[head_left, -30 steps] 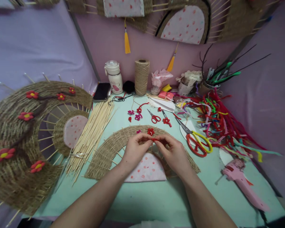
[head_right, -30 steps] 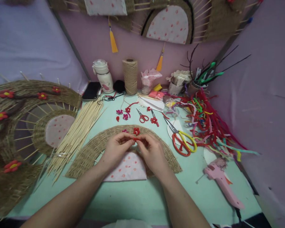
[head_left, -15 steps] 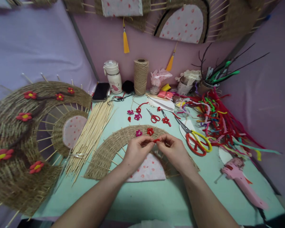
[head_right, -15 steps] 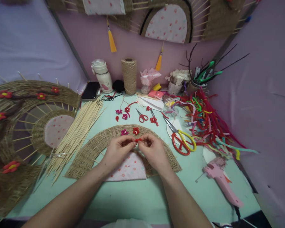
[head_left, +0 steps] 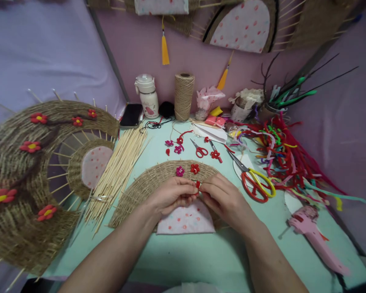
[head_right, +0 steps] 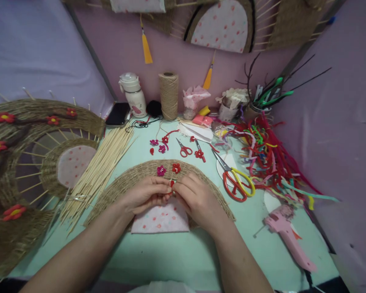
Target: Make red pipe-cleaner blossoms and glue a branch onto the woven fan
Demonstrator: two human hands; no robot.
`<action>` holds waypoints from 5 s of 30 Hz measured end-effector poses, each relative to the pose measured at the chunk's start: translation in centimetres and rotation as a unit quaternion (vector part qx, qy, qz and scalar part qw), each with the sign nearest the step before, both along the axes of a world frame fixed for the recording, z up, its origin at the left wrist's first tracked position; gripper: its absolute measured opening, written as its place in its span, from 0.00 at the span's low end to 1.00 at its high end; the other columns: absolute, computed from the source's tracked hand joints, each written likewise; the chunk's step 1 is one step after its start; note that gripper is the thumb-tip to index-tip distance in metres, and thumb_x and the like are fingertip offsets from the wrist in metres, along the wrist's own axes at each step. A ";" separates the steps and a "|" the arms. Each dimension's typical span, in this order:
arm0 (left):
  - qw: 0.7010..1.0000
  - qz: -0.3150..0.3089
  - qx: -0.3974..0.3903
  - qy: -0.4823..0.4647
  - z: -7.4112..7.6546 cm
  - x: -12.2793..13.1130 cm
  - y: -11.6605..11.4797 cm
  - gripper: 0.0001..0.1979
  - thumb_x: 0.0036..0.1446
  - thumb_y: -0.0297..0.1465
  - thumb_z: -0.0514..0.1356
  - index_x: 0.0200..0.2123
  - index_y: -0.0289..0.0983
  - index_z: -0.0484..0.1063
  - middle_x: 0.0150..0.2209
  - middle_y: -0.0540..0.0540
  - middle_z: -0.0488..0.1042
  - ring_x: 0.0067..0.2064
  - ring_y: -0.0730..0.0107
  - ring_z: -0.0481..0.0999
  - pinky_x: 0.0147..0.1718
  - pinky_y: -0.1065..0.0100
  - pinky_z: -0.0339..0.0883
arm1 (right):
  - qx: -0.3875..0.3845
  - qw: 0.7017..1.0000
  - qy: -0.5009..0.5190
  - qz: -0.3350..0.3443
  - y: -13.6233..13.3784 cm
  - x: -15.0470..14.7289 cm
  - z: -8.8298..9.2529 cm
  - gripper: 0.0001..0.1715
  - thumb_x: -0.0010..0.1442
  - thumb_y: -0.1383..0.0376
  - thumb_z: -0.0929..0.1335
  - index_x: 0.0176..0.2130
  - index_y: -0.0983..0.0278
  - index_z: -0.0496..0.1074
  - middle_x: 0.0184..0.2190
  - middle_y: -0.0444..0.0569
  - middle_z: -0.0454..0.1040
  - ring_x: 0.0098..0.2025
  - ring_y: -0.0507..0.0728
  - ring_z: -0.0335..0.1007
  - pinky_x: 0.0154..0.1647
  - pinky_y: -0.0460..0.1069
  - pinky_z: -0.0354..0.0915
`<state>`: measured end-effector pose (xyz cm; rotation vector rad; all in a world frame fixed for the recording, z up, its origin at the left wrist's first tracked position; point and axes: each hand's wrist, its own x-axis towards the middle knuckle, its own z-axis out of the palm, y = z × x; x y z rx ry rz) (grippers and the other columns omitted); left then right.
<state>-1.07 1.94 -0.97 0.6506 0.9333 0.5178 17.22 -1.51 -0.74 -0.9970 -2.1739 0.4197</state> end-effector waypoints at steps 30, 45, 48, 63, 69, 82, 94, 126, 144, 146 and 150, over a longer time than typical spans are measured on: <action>0.926 0.110 0.270 0.239 -1.0 1.9 -1.0 0.05 0.47 0.26 0.61 0.29 0.35 0.77 0.29 0.47 0.79 0.33 0.67 0.78 0.34 0.68 0.70 | -0.222 0.935 0.099 -0.257 -0.4 -2.1 -1.0 0.06 0.54 0.62 0.67 0.30 0.62 0.72 0.27 0.47 0.74 0.28 0.55 0.67 0.30 0.49 0.61; 0.828 0.075 0.462 0.310 -1.4 2.0 -2.1 0.06 0.54 0.26 0.59 0.34 0.38 0.77 0.34 0.47 0.79 0.36 0.67 0.77 0.39 0.65 0.70 | -0.328 0.885 0.169 -0.285 -0.2 -2.5 -1.0 0.09 0.49 0.63 0.66 0.21 0.62 0.66 0.18 0.41 0.66 0.22 0.52 0.60 0.25 0.46 0.56; 0.892 0.097 0.378 0.228 -1.5 2.1 -1.9 0.10 0.54 0.27 0.59 0.41 0.38 0.74 0.35 0.46 0.79 0.37 0.67 0.78 0.39 0.66 0.71 | -0.348 0.864 0.232 -0.282 0.1 -2.3 -1.5 0.09 0.50 0.61 0.66 0.23 0.62 0.68 0.20 0.42 0.68 0.24 0.52 0.61 0.25 0.46 0.56; 0.934 0.145 0.285 0.160 -1.2 1.9 -0.9 0.06 0.51 0.30 0.61 0.33 0.35 0.75 0.31 0.47 0.76 0.33 0.72 0.74 0.31 0.71 0.69 | -0.298 0.889 0.248 -0.245 0.2 -1.7 -1.4 0.14 0.53 0.57 0.70 0.36 0.64 0.73 0.30 0.47 0.75 0.30 0.54 0.68 0.32 0.48 0.64; 0.942 0.157 0.266 0.128 -0.7 2.4 -1.4 0.11 0.47 0.27 0.64 0.37 0.36 0.73 0.32 0.49 0.76 0.35 0.71 0.76 0.36 0.70 0.70 | -0.231 0.913 0.204 -0.266 -0.4 -2.0 -1.7 0.09 0.57 0.61 0.68 0.30 0.63 0.73 0.26 0.45 0.74 0.28 0.53 0.67 0.31 0.48 0.62; 0.937 0.214 0.263 0.090 -1.7 3.1 -2.4 0.08 0.49 0.28 0.65 0.35 0.36 0.75 0.36 0.47 0.78 0.39 0.69 0.78 0.42 0.67 0.71 | -0.152 0.932 0.200 -0.264 -0.5 -2.5 -1.7 0.08 0.57 0.66 0.67 0.26 0.63 0.69 0.24 0.42 0.67 0.27 0.51 0.63 0.30 0.46 0.59; 0.886 0.182 0.394 0.161 -1.6 2.9 -2.6 0.08 0.53 0.25 0.62 0.38 0.37 0.75 0.38 0.46 0.79 0.40 0.68 0.78 0.40 0.69 0.72 | -0.229 0.902 0.232 -0.283 -0.4 -2.4 -1.3 0.07 0.52 0.65 0.67 0.23 0.63 0.66 0.18 0.38 0.62 0.22 0.49 0.55 0.23 0.45 0.54; 0.901 0.132 0.345 0.227 -0.5 1.9 -1.3 0.05 0.51 0.30 0.62 0.33 0.36 0.77 0.31 0.46 0.80 0.33 0.67 0.79 0.35 0.68 0.73 | -0.149 0.950 0.144 -0.233 -0.2 -2.1 -1.5 0.05 0.58 0.65 0.67 0.33 0.63 0.74 0.29 0.46 0.73 0.31 0.53 0.68 0.33 0.48 0.63; 0.854 0.122 0.458 0.213 -0.6 1.6 -1.4 0.05 0.54 0.25 0.61 0.29 0.39 0.77 0.31 0.49 0.77 0.36 0.69 0.74 0.40 0.67 0.67 | -0.254 0.906 0.257 -0.220 -0.5 -2.0 -1.0 0.11 0.57 0.61 0.68 0.26 0.64 0.71 0.23 0.42 0.70 0.27 0.51 0.63 0.29 0.46 0.60; 0.848 0.125 0.468 0.214 -0.7 1.7 -1.4 0.06 0.54 0.25 0.60 0.28 0.38 0.76 0.31 0.49 0.76 0.36 0.69 0.73 0.40 0.67 0.66 | -0.272 0.898 0.271 -0.213 -0.4 -2.0 -0.8 0.12 0.57 0.60 0.68 0.26 0.64 0.71 0.23 0.43 0.71 0.27 0.51 0.64 0.29 0.46 0.61; 0.901 0.150 0.370 0.169 -0.8 1.8 -1.3 0.03 0.54 0.30 0.62 0.30 0.37 0.75 0.29 0.50 0.75 0.33 0.71 0.72 0.35 0.69 0.66 | -0.304 0.878 0.309 -0.205 -0.3 -2.1 -0.7 0.13 0.59 0.57 0.68 0.33 0.65 0.75 0.29 0.46 0.75 0.31 0.53 0.69 0.32 0.48 0.66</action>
